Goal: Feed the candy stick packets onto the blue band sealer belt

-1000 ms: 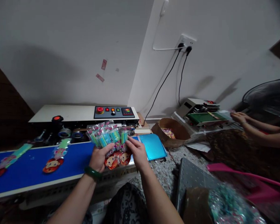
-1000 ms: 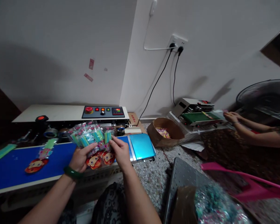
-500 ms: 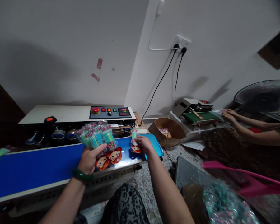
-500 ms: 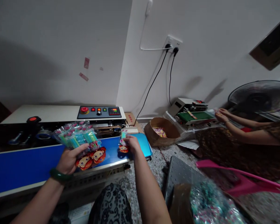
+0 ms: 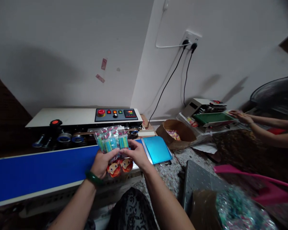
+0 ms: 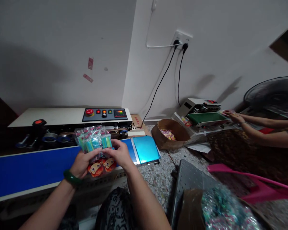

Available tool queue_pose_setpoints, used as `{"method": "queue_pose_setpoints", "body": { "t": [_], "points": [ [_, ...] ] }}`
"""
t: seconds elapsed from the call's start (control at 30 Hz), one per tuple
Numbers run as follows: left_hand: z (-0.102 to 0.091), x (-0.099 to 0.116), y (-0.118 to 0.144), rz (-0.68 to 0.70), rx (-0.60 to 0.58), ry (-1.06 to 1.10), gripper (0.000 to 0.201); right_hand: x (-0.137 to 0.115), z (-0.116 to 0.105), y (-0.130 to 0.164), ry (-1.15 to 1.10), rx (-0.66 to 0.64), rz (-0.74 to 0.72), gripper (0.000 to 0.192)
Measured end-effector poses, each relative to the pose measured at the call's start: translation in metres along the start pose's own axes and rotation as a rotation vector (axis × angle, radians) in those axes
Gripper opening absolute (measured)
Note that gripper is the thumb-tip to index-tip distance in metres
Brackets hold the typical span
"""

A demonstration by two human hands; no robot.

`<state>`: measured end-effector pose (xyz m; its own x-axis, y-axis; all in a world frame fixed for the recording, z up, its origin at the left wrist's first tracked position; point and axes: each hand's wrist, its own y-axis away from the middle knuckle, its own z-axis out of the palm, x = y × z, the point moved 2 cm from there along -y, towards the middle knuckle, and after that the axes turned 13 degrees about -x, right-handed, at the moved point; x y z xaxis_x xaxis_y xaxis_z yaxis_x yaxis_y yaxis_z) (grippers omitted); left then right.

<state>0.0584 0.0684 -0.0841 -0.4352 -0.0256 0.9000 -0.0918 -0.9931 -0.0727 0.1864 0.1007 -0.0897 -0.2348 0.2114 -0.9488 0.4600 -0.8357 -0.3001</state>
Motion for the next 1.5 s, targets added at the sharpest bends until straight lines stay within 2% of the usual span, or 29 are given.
{"method": "queue_pose_setpoints", "body": {
  "t": [0.07, 0.17, 0.27, 0.33, 0.47, 0.57, 0.67, 0.73, 0.77, 0.87, 0.9, 0.97, 1.13, 1.23, 1.33, 1.4, 1.5],
  "points": [
    [-0.001, 0.0, 0.0, 0.002, 0.033, -0.011, 0.046, 0.004, -0.009, 0.003, -0.039, 0.111, -0.018, 0.021],
    [-0.008, 0.001, 0.0, 0.0, 0.076, -0.034, 0.041, 0.015, -0.041, 0.01, -0.165, 0.318, 0.002, 0.026],
    [-0.015, 0.002, -0.001, -0.022, 0.095, -0.019, 0.029, 0.029, -0.078, 0.018, -0.213, 0.488, 0.138, 0.026],
    [-0.017, 0.003, 0.0, -0.063, 0.092, 0.007, 0.024, 0.037, -0.096, 0.018, -0.182, 0.514, 0.252, 0.023],
    [-0.017, 0.004, 0.002, -0.074, 0.082, 0.037, 0.023, 0.047, -0.11, 0.002, -0.134, 0.417, 0.348, 0.018],
    [-0.015, 0.005, 0.001, -0.055, 0.071, 0.049, 0.021, 0.048, -0.107, -0.016, -0.097, 0.357, 0.355, 0.017],
    [-0.012, 0.004, -0.001, -0.053, 0.052, 0.063, 0.02, 0.04, -0.094, -0.024, -0.051, 0.368, 0.308, 0.018],
    [-0.011, 0.004, -0.002, -0.034, 0.049, 0.06, 0.024, 0.03, -0.078, -0.021, -0.024, 0.37, 0.231, 0.019],
    [-0.01, 0.004, -0.002, -0.025, 0.045, 0.056, 0.028, 0.024, -0.067, -0.017, -0.02, 0.331, 0.181, 0.02],
    [-0.008, 0.002, -0.002, -0.016, 0.023, 0.042, 0.038, 0.011, -0.03, -0.003, -0.018, 0.085, 0.043, 0.022],
    [-0.007, 0.001, -0.002, -0.016, 0.018, 0.035, 0.04, 0.009, -0.021, 0.001, -0.012, 0.041, 0.009, 0.021],
    [-0.005, -0.001, -0.002, -0.017, 0.013, 0.023, 0.044, 0.009, -0.01, 0.006, -0.009, 0.073, -0.032, 0.016],
    [-0.003, -0.003, -0.003, 0.004, 0.027, 0.039, 0.046, 0.02, -0.015, 0.009, -0.207, 0.284, -0.056, 0.02],
    [-0.001, -0.004, -0.004, -0.006, 0.027, 0.051, 0.044, 0.022, -0.014, 0.009, -0.326, 0.257, -0.055, 0.023],
    [0.0, -0.006, -0.003, -0.028, 0.007, 0.035, 0.041, 0.023, -0.014, 0.011, -0.343, 0.195, -0.034, 0.03],
    [-0.002, -0.005, -0.003, -0.023, 0.016, 0.015, 0.041, 0.026, -0.024, 0.013, -0.322, 0.26, -0.021, 0.029],
    [-0.01, -0.001, -0.003, -0.023, 0.066, -0.011, 0.04, 0.034, -0.056, 0.014, -0.26, 0.444, 0.074, 0.024]
  ]
}}
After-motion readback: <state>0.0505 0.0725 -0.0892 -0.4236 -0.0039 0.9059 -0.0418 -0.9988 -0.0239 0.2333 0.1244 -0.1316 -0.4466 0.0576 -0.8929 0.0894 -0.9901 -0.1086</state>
